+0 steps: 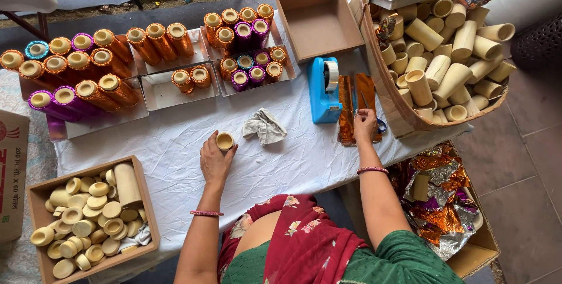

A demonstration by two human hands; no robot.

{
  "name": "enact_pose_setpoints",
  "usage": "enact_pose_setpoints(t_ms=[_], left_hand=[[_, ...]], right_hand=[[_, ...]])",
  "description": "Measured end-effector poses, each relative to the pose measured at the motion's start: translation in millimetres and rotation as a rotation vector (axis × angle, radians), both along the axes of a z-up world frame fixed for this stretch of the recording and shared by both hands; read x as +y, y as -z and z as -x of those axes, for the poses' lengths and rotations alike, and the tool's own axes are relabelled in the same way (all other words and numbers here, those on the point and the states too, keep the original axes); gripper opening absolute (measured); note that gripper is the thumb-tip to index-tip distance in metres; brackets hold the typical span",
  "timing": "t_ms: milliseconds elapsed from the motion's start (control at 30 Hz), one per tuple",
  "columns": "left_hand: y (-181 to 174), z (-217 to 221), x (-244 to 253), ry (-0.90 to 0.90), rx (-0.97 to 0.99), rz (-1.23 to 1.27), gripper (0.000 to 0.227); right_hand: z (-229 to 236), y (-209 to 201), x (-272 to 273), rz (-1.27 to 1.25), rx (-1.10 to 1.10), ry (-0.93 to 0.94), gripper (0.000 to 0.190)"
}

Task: Cleaning and wrapping small cylindrical objects with foil and cloth.

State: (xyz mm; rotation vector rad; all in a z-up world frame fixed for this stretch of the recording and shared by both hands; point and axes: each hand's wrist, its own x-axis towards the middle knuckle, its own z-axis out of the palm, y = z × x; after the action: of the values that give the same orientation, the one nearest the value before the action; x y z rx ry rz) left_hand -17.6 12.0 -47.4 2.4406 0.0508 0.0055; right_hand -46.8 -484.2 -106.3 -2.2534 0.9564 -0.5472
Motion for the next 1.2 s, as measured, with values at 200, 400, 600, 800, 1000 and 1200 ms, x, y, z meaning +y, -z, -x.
enact_pose_setpoints(t_ms=[200,400,600,800,1000,1200], left_hand=[[2.7,0.7,0.6,0.0,-0.007,-0.006,0.077],[7.3,0.8,2.2,0.007,-0.025,-0.02,0.076],[2.1,0.4,0.7,0.0,0.04,-0.031,0.076],[0.2,5.0,2.8,0.004,0.036,-0.025,0.074],[-0.7,0.4,0.9,-0.014,0.023,-0.016,0.073],[11.4,-3.4,-0.1,-0.092,0.061,0.085,0.064]], right_hand=[[-3.6,-20.5,7.5,-0.053,0.02,0.006,0.032],[-8.1,-3.2,0.2,0.014,0.066,0.042,0.018],[-11.5,-28.6,9.9,-0.015,0.083,0.024,0.021],[-10.5,-55.3,10.4,0.336,-0.049,-0.056,0.015],[-11.9,-112.5,50.7,0.491,-0.134,-0.112,0.01],[-14.9,-149.3,153.8,0.484,-0.327,-0.49,0.009]])
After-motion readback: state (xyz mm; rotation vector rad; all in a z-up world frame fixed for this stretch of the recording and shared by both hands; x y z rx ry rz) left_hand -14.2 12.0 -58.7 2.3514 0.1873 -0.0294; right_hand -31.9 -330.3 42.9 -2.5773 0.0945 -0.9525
